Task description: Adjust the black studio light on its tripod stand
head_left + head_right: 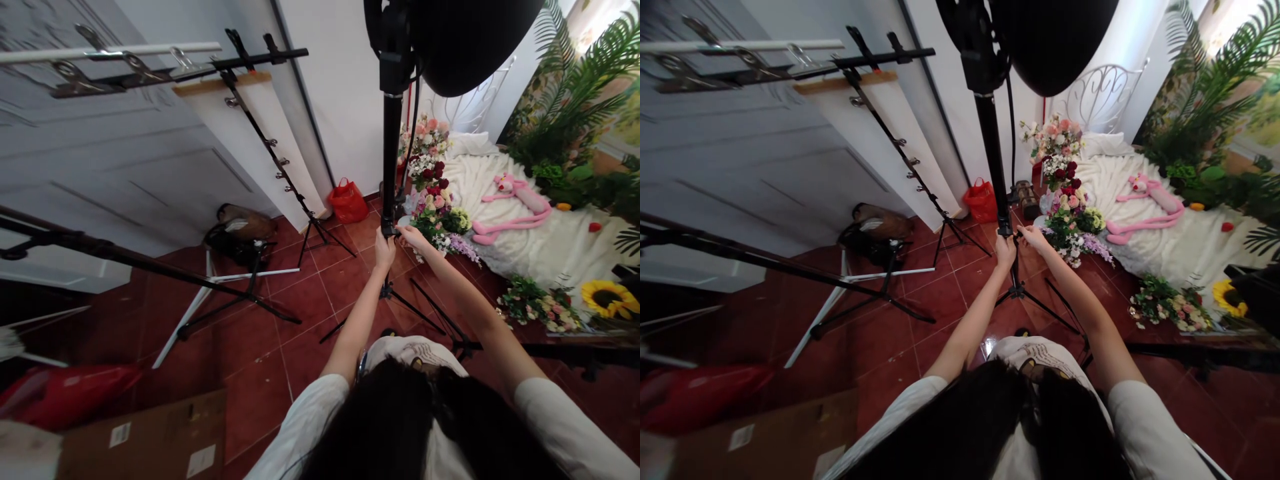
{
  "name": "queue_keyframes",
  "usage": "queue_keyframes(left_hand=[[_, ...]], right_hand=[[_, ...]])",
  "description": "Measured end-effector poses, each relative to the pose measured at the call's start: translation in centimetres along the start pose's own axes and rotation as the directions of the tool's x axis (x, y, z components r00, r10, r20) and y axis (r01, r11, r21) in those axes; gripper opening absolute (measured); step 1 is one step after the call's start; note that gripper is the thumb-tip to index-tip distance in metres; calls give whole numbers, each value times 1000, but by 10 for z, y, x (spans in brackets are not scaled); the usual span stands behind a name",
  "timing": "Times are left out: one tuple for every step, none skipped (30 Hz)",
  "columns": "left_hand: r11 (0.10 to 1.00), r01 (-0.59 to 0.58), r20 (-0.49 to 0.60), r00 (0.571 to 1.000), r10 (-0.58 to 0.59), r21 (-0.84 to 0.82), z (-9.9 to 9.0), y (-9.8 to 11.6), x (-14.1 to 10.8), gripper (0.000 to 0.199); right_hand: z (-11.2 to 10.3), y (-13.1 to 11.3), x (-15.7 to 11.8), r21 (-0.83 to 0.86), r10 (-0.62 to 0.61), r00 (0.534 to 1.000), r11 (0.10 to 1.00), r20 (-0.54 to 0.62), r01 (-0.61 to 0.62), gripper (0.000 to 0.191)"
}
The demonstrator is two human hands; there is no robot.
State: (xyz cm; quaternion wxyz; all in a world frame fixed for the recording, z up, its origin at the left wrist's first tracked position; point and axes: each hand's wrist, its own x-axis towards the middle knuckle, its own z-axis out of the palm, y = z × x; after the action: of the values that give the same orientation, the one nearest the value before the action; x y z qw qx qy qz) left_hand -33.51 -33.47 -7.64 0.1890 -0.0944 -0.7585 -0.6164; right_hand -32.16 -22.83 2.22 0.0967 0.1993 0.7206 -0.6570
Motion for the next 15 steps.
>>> queue_keyframes(left_hand=[[1000,-2,-1,1000,2,0,0,1,0,59],[1000,-4,-1,1000,4,0,-1,1,0,58],[1000,-4,-2,1000,4,-1,-1,2,0,58],[1000,-4,0,1000,4,-3,-2,3,0,57],[1000,-3,1,1000,3,-6,-2,4,0,56],[1000,-1,4,1000,1,-10,-3,5,0,54],[1000,2,5,1000,-2,-13,-3,6,1,53],[1000,4,5,1000,-4,-16,-3,7,1,51],[1000,5,4,1000,-5,-18,-3,8,1,49],[1000,5,0,1000,-5,-20,-3,9,1,48],[1000,6,-6,1000,-6,-20,-3,9,1,47],[1000,7,-14,1000,-7,-17,-3,10,1,45],[1000,11,-23,1000,-11,-12,-3,11,1,44],[1000,16,-33,999,-16,-4,-2,12,1,43],[1000,21,-43,999,-21,6,-2,13,1,43]], right_hand=[[2,1,2,-3,-7,1000,1000,-3,7,23],[3,1,5,1,-17,1000,1000,-4,17,20],[4,2,7,9,-30,1000,1000,-6,30,17],[5,3,9,15,-51,999,999,-13,51,15],[7,3,11,13,-83,996,996,-28,83,13],[8,3,13,5,-123,992,992,-43,123,10],[8,3,13,-2,-168,984,986,-54,168,7],[9,3,13,-4,-221,974,975,-60,221,7],[9,2,12,3,-271,961,962,-55,272,10],[8,1,11,21,-314,949,949,-34,315,14],[6,-1,8,51,-348,937,936,4,348,20],[4,-3,4,87,-378,924,924,60,372,27],[1,-5,0,124,-408,904,911,129,394,35],[-1,-8,-5,155,-439,876,897,200,414,43],[-4,-12,-9,175,-470,843,882,263,437,51]])
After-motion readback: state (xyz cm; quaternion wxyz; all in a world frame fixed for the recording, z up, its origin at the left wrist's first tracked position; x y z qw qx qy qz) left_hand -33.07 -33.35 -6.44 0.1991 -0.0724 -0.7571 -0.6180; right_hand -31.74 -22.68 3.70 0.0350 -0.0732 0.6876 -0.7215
